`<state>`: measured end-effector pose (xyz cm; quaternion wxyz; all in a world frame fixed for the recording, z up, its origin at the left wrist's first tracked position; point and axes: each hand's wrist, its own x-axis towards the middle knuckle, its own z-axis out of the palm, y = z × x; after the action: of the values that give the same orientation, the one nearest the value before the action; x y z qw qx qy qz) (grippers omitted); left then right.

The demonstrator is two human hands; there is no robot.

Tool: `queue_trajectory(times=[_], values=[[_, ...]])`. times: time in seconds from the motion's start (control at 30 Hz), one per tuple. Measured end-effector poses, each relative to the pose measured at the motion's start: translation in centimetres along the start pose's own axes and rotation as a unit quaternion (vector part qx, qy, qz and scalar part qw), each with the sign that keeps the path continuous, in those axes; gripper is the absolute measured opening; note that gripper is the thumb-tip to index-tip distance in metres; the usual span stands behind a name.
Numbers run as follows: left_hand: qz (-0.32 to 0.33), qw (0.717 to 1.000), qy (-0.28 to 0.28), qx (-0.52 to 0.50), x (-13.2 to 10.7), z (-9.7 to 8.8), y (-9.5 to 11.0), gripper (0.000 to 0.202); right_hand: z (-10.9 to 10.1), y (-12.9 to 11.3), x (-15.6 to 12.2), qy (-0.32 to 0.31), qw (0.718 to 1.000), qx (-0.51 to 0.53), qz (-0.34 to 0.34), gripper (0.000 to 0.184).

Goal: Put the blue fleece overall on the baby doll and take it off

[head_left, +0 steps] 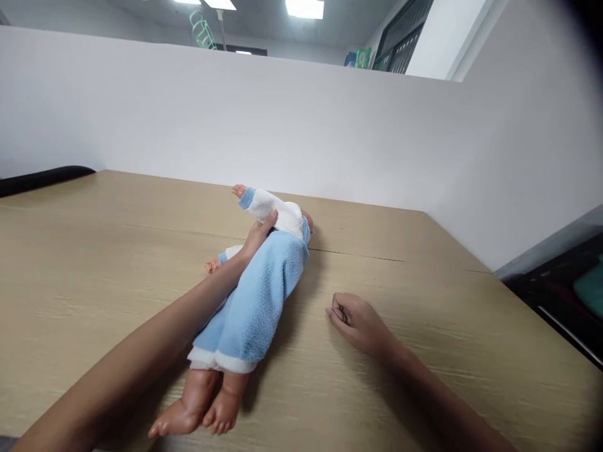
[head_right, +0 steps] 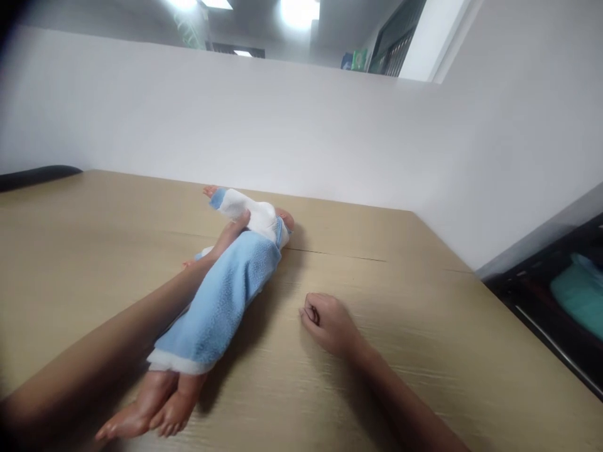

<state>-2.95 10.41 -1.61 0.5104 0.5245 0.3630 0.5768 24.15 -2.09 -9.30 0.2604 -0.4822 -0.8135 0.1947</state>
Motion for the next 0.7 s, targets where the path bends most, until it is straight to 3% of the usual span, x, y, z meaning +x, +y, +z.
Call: queue_trajectory(times=[0.17, 0.47, 0.6, 0.7], values=[[-0.009, 1.000, -0.014, -0.024, 0.5, 0.7, -1.0, 0.079, -0.2, -0.6, 0.0, -0.009, 1.000, 0.023, 0.006, 0.020], [0.065, 0.988, -0.073, 0.120, 0.1, 3.9, -1.8, 0.059, 0.0, -0.1, 0.3, 0.020, 0.998, 0.055, 0.036, 0.014], [0.147, 0.954, -0.135, 0.222, -0.1, 5.8, -2.2, 0.037, 0.0, 0.6, 0.6, 0.057, 0.992, 0.095, 0.062, 0.016], [0.188, 0.903, -0.186, 0.339, -0.5, 7.2, -2.7, 0.031, -0.2, 1.6, 0.9, 0.111, 0.969, 0.197, 0.103, 0.016]])
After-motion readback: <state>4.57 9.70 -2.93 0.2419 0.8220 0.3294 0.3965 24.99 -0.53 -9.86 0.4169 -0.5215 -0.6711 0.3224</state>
